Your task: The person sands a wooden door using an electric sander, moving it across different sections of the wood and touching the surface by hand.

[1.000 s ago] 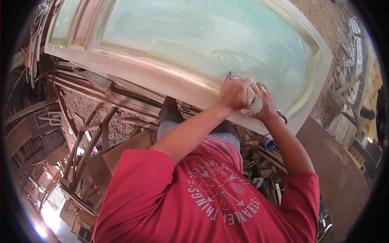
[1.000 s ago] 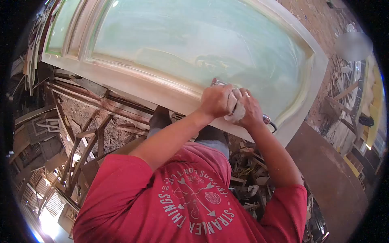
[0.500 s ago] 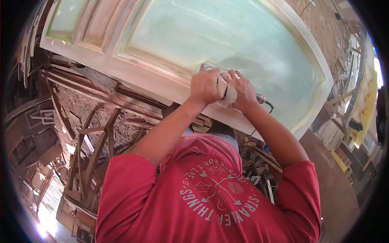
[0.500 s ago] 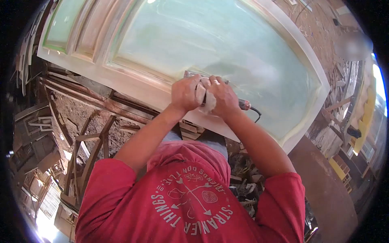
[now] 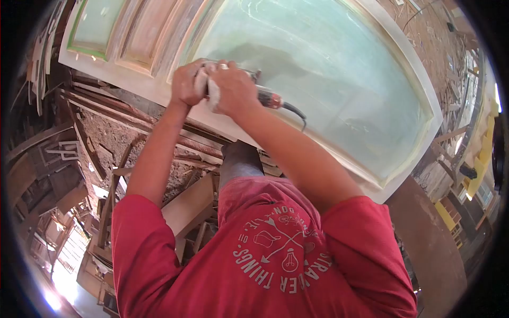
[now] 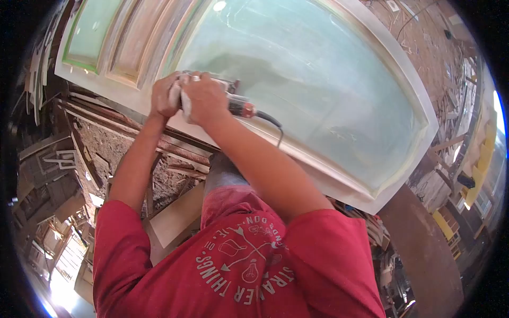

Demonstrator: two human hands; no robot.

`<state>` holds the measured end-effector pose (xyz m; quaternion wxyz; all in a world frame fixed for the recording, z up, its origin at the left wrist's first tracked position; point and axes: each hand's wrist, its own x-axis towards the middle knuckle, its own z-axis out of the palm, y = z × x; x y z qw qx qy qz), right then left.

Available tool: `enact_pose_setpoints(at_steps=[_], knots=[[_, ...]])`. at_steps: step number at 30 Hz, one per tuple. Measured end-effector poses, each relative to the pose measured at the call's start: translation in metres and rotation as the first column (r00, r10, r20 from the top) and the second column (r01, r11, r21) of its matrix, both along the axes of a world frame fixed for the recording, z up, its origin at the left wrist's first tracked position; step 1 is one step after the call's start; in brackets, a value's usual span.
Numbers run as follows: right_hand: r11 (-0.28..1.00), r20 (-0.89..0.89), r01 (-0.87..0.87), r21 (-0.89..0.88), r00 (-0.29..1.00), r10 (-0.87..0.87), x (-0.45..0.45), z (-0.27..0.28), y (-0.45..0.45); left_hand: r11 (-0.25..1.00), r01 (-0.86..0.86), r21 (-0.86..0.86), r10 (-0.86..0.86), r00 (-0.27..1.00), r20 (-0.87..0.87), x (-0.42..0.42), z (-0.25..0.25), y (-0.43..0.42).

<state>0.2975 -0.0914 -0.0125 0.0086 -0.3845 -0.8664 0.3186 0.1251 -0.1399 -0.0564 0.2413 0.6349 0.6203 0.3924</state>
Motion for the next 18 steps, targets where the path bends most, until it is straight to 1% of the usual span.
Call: enact_pose_setpoints(at_steps=[2, 4, 5, 6, 9, 10, 12, 13, 15, 16, 18], knots=[[1.000, 0.003, 0.012, 0.006, 1.000, -0.012, -0.010, 0.000, 0.001, 1.000, 0.012, 0.023, -0.010, 0.997, -0.071, -0.004, 0.009, 0.002], [0.999, -0.008, 0.015, 0.040, 1.000, -0.015, 0.000, -0.001, -0.002, 0.999, 0.031, 0.035, -0.027, 0.993, -0.116, 0.006, 0.013, 0.003], [0.998, -0.009, 0.016, 0.057, 1.000, -0.015, 0.011, 0.000, -0.003, 0.999, 0.043, 0.032, -0.038, 0.991, -0.128, 0.015, 0.013, 0.001], [0.999, -0.015, 0.035, 0.028, 0.999, -0.034, 0.026, 0.000, -0.005, 0.998, 0.053, 0.026, -0.049, 0.989, -0.139, 0.028, 0.010, -0.002], [0.998, -0.061, 0.062, 0.010, 0.996, -0.061, 0.086, 0.001, -0.014, 0.991, 0.091, 0.100, -0.069, 0.977, -0.204, 0.082, -0.001, -0.010], [0.998, -0.050, 0.065, 0.010, 0.997, -0.065, 0.111, 0.003, -0.017, 0.992, 0.077, 0.103, -0.062, 0.988, -0.142, 0.102, -0.011, -0.012], [0.997, -0.030, 0.075, 0.011, 0.997, -0.075, 0.164, 0.008, -0.026, 0.987, 0.129, 0.094, -0.108, 0.975, -0.194, 0.150, -0.008, -0.014], [0.993, -0.045, 0.113, 0.026, 0.993, -0.111, 0.189, 0.009, -0.031, 0.983, 0.157, 0.089, -0.135, 0.967, -0.217, 0.177, -0.004, -0.015], [0.980, -0.074, 0.192, 0.053, 0.979, -0.188, 0.240, 0.012, -0.042, 0.978, 0.179, 0.104, -0.162, 0.975, -0.149, 0.235, 0.009, -0.012], [0.975, -0.064, 0.218, 0.039, 0.974, -0.216, 0.268, 0.017, -0.047, 0.976, 0.190, 0.108, -0.177, 0.977, -0.116, 0.263, 0.015, -0.011], [0.964, -0.073, 0.264, 0.041, 0.963, -0.260, 0.320, 0.017, -0.058, 0.969, 0.246, -0.015, -0.246, 0.966, -0.075, 0.315, 0.027, -0.010]])
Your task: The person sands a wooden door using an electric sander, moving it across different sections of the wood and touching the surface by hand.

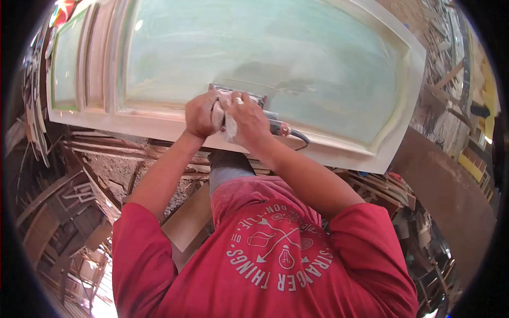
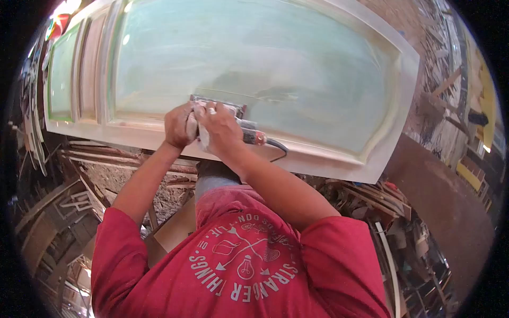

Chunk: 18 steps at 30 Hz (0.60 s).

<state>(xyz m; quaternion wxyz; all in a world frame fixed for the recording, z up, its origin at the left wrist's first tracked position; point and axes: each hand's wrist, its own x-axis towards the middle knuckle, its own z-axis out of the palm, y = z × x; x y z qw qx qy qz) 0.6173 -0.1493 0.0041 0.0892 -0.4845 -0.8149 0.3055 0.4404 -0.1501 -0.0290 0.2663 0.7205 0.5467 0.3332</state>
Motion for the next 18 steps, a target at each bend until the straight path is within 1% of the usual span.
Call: enact_pose_setpoints(at_steps=[1, 2, 5, 6, 9, 10, 13, 14, 15, 17, 18], knots=[[1.000, -0.005, 0.024, 0.002, 1.000, -0.024, 0.025, 0.000, -0.005, 0.997, 0.030, -0.065, -0.030, 1.000, 0.005, 0.025, 0.004, 0.001], [0.999, 0.012, 0.025, -0.037, 1.000, -0.025, 0.052, 0.004, -0.009, 0.999, 0.033, -0.041, -0.033, 0.999, 0.007, 0.051, 0.001, 0.000], [0.991, 0.091, 0.113, -0.066, 0.990, -0.107, 0.118, 0.007, -0.024, 0.986, 0.134, -0.100, -0.133, 0.991, 0.009, 0.120, 0.000, -0.005], [0.986, 0.132, 0.119, -0.121, 0.986, -0.103, 0.141, 0.010, -0.028, 0.986, 0.142, -0.084, -0.138, 0.989, 0.049, 0.145, 0.000, -0.005], [0.981, 0.113, 0.158, -0.114, 0.983, -0.145, 0.209, 0.012, -0.037, 0.976, 0.196, -0.096, -0.190, 0.979, 0.066, 0.211, 0.006, -0.006], [0.979, 0.161, 0.149, -0.141, 0.979, -0.125, 0.230, 0.018, -0.037, 0.976, 0.198, -0.086, -0.192, 0.978, 0.077, 0.232, 0.006, -0.006], [0.981, 0.136, 0.176, -0.081, 0.977, -0.164, 0.297, 0.021, -0.048, 0.974, 0.224, -0.033, -0.217, 0.964, 0.152, 0.297, -0.002, -0.011], [0.979, 0.197, 0.185, -0.084, 0.966, -0.165, 0.314, 0.020, -0.050, 0.977, 0.212, -0.026, -0.204, 0.962, 0.183, 0.320, 0.001, -0.012], [0.977, 0.197, 0.200, -0.075, 0.963, -0.183, 0.335, 0.017, -0.054, 0.980, 0.198, -0.020, -0.189, 0.959, 0.212, 0.342, 0.005, -0.013], [0.973, 0.199, 0.225, -0.057, 0.957, -0.210, 0.376, 0.011, -0.064, 0.978, 0.203, -0.040, -0.194, 0.967, 0.165, 0.378, -0.001, -0.019], [0.974, 0.221, 0.216, -0.064, 0.955, -0.197, 0.393, 0.015, -0.064, 0.979, 0.200, -0.046, -0.187, 0.963, 0.194, 0.398, -0.003, -0.021]])
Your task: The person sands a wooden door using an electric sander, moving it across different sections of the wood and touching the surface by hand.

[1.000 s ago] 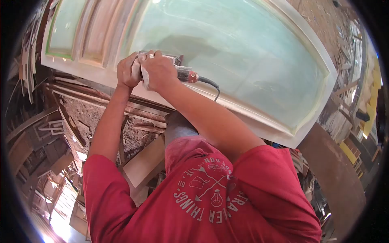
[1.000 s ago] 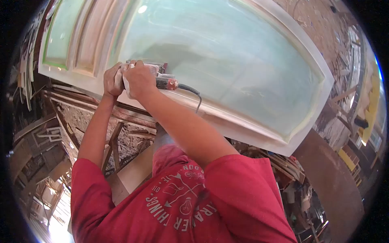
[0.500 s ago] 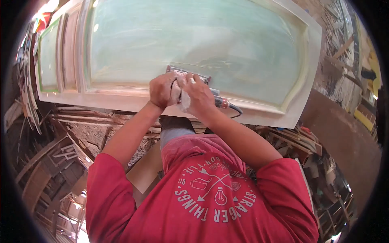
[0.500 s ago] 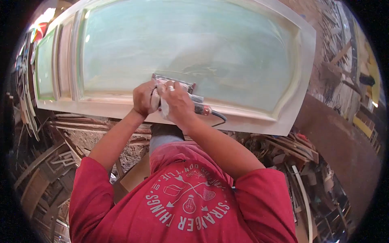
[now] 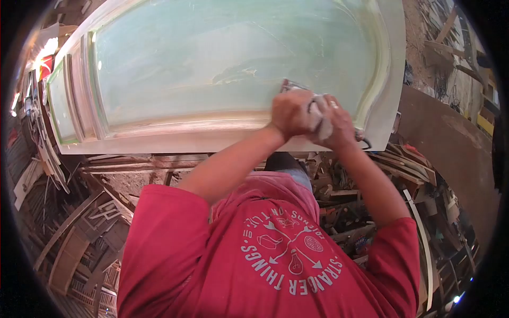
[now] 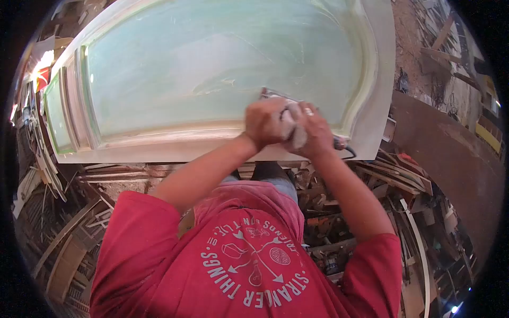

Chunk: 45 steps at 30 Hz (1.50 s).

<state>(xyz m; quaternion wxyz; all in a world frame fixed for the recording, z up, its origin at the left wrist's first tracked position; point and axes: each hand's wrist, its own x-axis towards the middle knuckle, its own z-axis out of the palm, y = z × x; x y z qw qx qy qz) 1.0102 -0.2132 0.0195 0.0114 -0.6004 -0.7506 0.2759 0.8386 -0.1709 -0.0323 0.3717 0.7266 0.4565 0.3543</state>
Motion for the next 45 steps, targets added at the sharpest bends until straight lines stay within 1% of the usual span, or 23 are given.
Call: enact_pose_setpoints(at_steps=[1, 3, 6, 9, 12, 15, 18, 20, 21, 23, 24, 25, 27, 28, 31, 34, 36, 38, 40, 41, 42, 43, 45], knots=[[1.000, 0.023, -0.013, -0.012, 1.000, 0.013, 0.015, 0.008, 0.003, 1.000, -0.006, -0.013, 0.006, 1.000, 0.030, 0.019, -0.002, -0.002], [0.997, 0.100, -0.058, -0.046, 0.993, 0.062, 0.045, 0.011, 0.004, 0.998, -0.012, -0.061, 0.013, 1.000, 0.014, 0.054, -0.003, -0.010], [0.981, 0.228, -0.158, -0.112, 0.957, 0.180, 0.072, 0.008, 0.007, 0.993, -0.054, -0.102, 0.057, 0.998, 0.020, 0.071, 0.003, -0.017], [0.970, 0.166, -0.222, -0.098, 0.958, 0.236, 0.050, 0.012, 0.017, 0.991, -0.086, -0.106, 0.092, 0.994, 0.051, 0.052, 0.001, -0.020], [0.978, 0.112, -0.168, -0.122, 0.977, 0.182, -0.006, 0.012, 0.023, 0.988, -0.084, -0.129, 0.088, 0.996, 0.025, -0.008, 0.003, -0.016], [0.975, 0.028, -0.195, -0.110, 0.980, 0.199, -0.071, 0.010, 0.032, 0.987, -0.114, -0.112, 0.117, 0.993, 0.020, -0.071, -0.004, -0.015], [0.967, -0.013, -0.222, -0.124, 0.975, 0.222, -0.135, 0.010, 0.040, 0.980, -0.136, -0.147, 0.134, 0.991, -0.024, -0.138, 0.002, -0.014], [0.962, -0.040, -0.241, -0.131, 0.970, 0.238, -0.177, 0.009, 0.046, 0.980, -0.152, -0.125, 0.152, 0.988, -0.006, -0.181, 0.004, -0.012], [0.954, -0.038, -0.276, -0.117, 0.961, 0.273, -0.198, 0.009, 0.048, 0.980, -0.160, -0.116, 0.162, 0.987, 0.002, -0.202, 0.004, -0.011], [0.935, -0.029, -0.341, -0.092, 0.940, 0.340, -0.236, 0.009, 0.051, 0.977, -0.171, -0.131, 0.166, 0.985, -0.049, -0.244, 0.006, -0.013], [0.917, 0.010, -0.397, -0.038, 0.918, 0.397, -0.253, 0.002, 0.048, 0.974, -0.169, -0.148, 0.161, 0.985, -0.061, -0.265, 0.006, -0.013], [0.916, -0.002, -0.400, -0.027, 0.916, 0.400, -0.272, -0.003, 0.048, 0.972, -0.166, -0.165, 0.156, 0.985, -0.073, -0.286, 0.006, -0.013], [0.916, -0.024, -0.402, -0.007, 0.916, 0.401, -0.311, -0.009, 0.048, 0.980, -0.173, -0.100, 0.165, 0.983, -0.083, -0.322, 0.002, -0.012], [0.933, -0.058, -0.359, 0.023, 0.931, 0.360, -0.331, -0.007, 0.050, 0.981, -0.186, -0.063, 0.180, 0.980, -0.085, -0.339, 0.000, -0.011], [0.924, -0.041, -0.369, 0.102, 0.926, 0.374, -0.383, -0.022, 0.053, 0.977, -0.203, 0.071, 0.210, 0.973, -0.101, -0.392, -0.021, -0.011], [0.937, -0.087, -0.269, 0.222, 0.952, 0.294, -0.437, -0.029, 0.054, 0.951, -0.172, 0.256, 0.219, 0.961, -0.168, -0.447, -0.030, -0.006], [0.939, -0.064, -0.306, 0.155, 0.946, 0.319, -0.473, -0.027, 0.059, 0.941, -0.146, 0.306, 0.223, 0.946, -0.237, -0.479, -0.028, -0.003], [0.939, -0.071, -0.326, 0.113, 0.940, 0.335, -0.501, -0.029, 0.065, 0.952, -0.127, 0.278, 0.215, 0.925, -0.314, -0.507, -0.018, 0.002], [0.938, -0.106, -0.333, 0.092, 0.934, 0.342, -0.520, -0.033, 0.068, 0.985, -0.144, 0.099, 0.168, 0.936, -0.309, -0.530, -0.011, 0.005], [0.948, -0.135, -0.304, 0.093, 0.940, 0.314, -0.521, -0.034, 0.067, 0.989, -0.150, 0.008, 0.146, 0.942, -0.303, -0.531, -0.009, 0.007], [0.957, -0.163, -0.274, 0.095, 0.944, 0.286, -0.522, -0.036, 0.067, 0.976, -0.162, 0.144, 0.196, 0.943, -0.268, -0.527, -0.014, 0.007], [0.966, -0.191, -0.243, 0.093, 0.948, 0.256, -0.519, -0.033, 0.068, 0.976, -0.138, 0.168, 0.183, 0.938, -0.294, -0.523, -0.017, 0.008], [0.971, -0.181, -0.224, 0.086, 0.955, 0.236, -0.497, -0.030, 0.065, 0.974, -0.088, 0.211, 0.157, 0.927, -0.342, -0.512, -0.022, 0.009]])
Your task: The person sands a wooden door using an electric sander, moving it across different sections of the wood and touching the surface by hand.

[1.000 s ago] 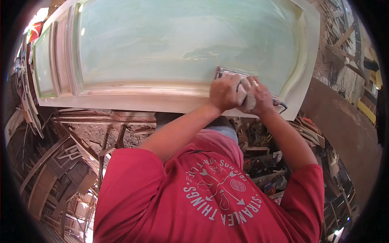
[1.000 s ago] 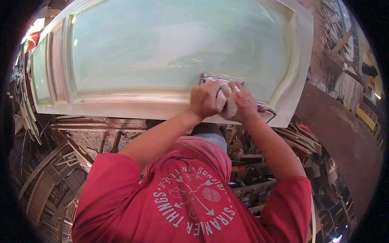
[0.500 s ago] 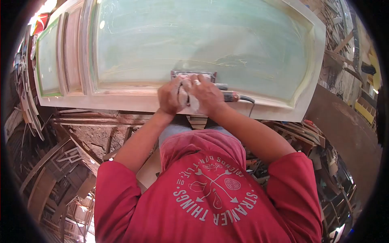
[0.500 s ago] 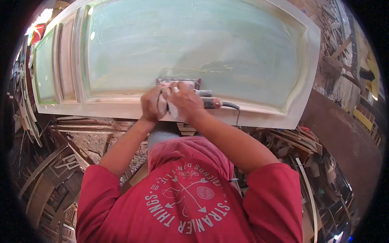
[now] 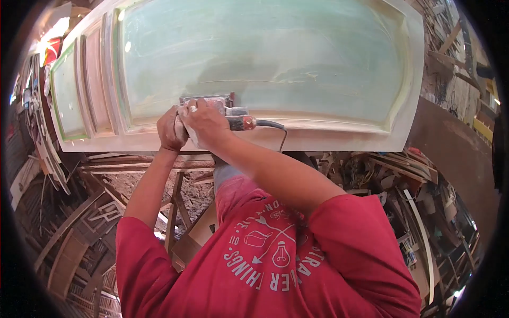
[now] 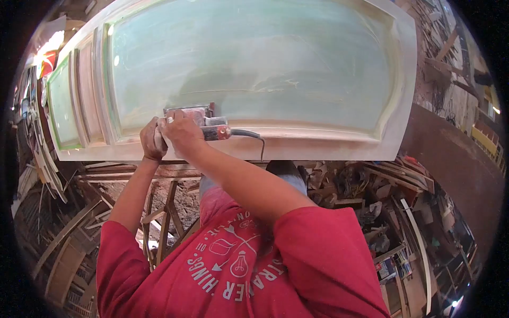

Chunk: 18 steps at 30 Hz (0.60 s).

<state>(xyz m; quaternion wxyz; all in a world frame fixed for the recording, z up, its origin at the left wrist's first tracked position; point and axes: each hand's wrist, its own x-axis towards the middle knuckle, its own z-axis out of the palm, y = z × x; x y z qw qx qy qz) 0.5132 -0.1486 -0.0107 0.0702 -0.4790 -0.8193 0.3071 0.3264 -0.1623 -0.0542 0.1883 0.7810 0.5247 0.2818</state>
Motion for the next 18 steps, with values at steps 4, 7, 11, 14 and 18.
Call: enact_pose_setpoints(at_steps=[4, 7, 11, 14, 18], knots=[[0.990, -0.091, 0.140, 0.007, 0.986, -0.139, 0.085, 0.008, -0.011, 0.987, 0.086, -0.137, -0.071, 0.991, 0.110, 0.086, 0.014, 0.012], [0.975, -0.040, 0.222, -0.020, 0.974, -0.223, 0.156, 0.015, -0.019, 0.977, 0.148, -0.151, -0.124, 0.979, 0.159, 0.160, 0.016, 0.023], [0.940, -0.003, 0.335, -0.063, 0.942, -0.336, 0.258, 0.021, -0.030, 0.953, 0.251, -0.169, -0.214, 0.954, 0.212, 0.271, 0.025, 0.040], [0.897, 0.166, 0.434, -0.082, 0.894, -0.417, 0.328, 0.038, -0.033, 0.915, 0.353, -0.197, -0.313, 0.927, 0.205, 0.353, 0.022, 0.050], [0.820, 0.101, 0.570, 0.055, 0.813, -0.573, 0.432, 0.009, -0.063, 0.868, 0.446, -0.220, -0.409, 0.892, 0.194, 0.468, 0.023, 0.058]])
